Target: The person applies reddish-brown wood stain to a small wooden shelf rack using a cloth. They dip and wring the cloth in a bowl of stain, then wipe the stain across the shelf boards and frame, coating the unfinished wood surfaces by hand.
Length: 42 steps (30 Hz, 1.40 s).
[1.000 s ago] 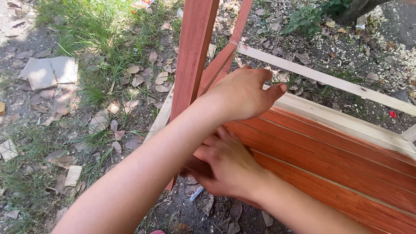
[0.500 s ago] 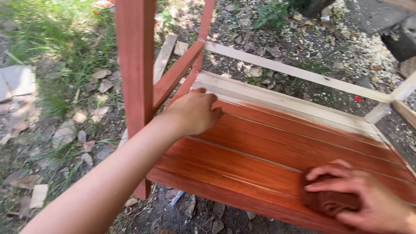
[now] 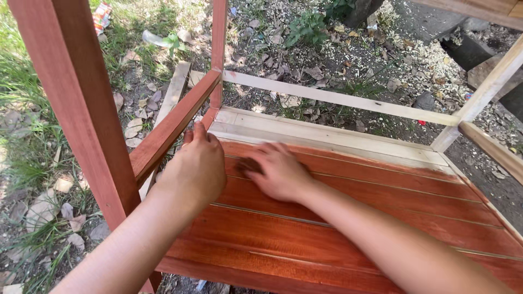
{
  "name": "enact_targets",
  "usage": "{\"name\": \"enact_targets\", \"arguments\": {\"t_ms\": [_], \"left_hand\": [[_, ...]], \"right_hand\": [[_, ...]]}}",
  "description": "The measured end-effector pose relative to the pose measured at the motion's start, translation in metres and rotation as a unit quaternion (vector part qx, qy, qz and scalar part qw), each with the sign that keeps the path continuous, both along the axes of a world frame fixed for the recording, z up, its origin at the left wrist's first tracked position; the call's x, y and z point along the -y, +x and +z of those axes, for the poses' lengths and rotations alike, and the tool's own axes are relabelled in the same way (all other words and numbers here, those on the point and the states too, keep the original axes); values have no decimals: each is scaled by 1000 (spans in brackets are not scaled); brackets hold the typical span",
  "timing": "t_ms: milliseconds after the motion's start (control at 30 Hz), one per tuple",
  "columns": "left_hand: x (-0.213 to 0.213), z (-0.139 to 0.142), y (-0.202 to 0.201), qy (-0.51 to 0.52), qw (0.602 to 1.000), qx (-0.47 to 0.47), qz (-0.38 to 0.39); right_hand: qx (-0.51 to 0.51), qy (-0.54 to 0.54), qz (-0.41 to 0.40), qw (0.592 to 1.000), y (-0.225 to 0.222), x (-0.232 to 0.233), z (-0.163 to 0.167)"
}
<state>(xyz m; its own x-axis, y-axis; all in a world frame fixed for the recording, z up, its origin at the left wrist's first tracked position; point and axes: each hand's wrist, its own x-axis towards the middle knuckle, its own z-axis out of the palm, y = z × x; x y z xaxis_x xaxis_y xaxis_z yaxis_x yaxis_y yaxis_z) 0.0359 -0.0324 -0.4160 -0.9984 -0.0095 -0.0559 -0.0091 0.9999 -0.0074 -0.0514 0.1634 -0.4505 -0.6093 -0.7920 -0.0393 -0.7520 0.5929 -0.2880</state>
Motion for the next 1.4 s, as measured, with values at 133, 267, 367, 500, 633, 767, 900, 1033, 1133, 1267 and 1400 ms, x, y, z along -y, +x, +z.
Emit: {"name": "enact_targets", "arguments": {"t_ms": [133,267,367,500,633,767,900,1033,1133,1267,1400], "left_hand": [[-5,-7,0,-22,997,60,47],[-17,-9,-9,-10,991,98,88],[-21,-6,-11,8,988,129,90],[-18,4,-7,65,962,231,134],[-21,14,-5,94,944,294,113],[-26,18,-4,78,952,282,85],[-24,16,-3,81,960,254,88],[-22,15,-2,116,954,253,113],[-19,17,-1,118,953,261,97],[-10,22,-2,105,952,280,71],[-11,25,-1,88,949,301,37]], "right_hand": [[25,-55,37,997,-46,125,-37],[41,-90,122,988,-76,95,-53],[75,-28,48,996,-99,-19,-39],[44,99,-138,984,-97,-183,7],[57,188,-236,952,-89,-217,14],[84,94,-51,991,-78,-104,-9],[56,-93,170,979,-78,88,-43],[39,-55,93,993,-77,176,-45],[56,-73,123,988,-69,132,-37],[116,-21,77,990,-49,32,-10],[94,-4,52,994,-64,49,-26]]}}
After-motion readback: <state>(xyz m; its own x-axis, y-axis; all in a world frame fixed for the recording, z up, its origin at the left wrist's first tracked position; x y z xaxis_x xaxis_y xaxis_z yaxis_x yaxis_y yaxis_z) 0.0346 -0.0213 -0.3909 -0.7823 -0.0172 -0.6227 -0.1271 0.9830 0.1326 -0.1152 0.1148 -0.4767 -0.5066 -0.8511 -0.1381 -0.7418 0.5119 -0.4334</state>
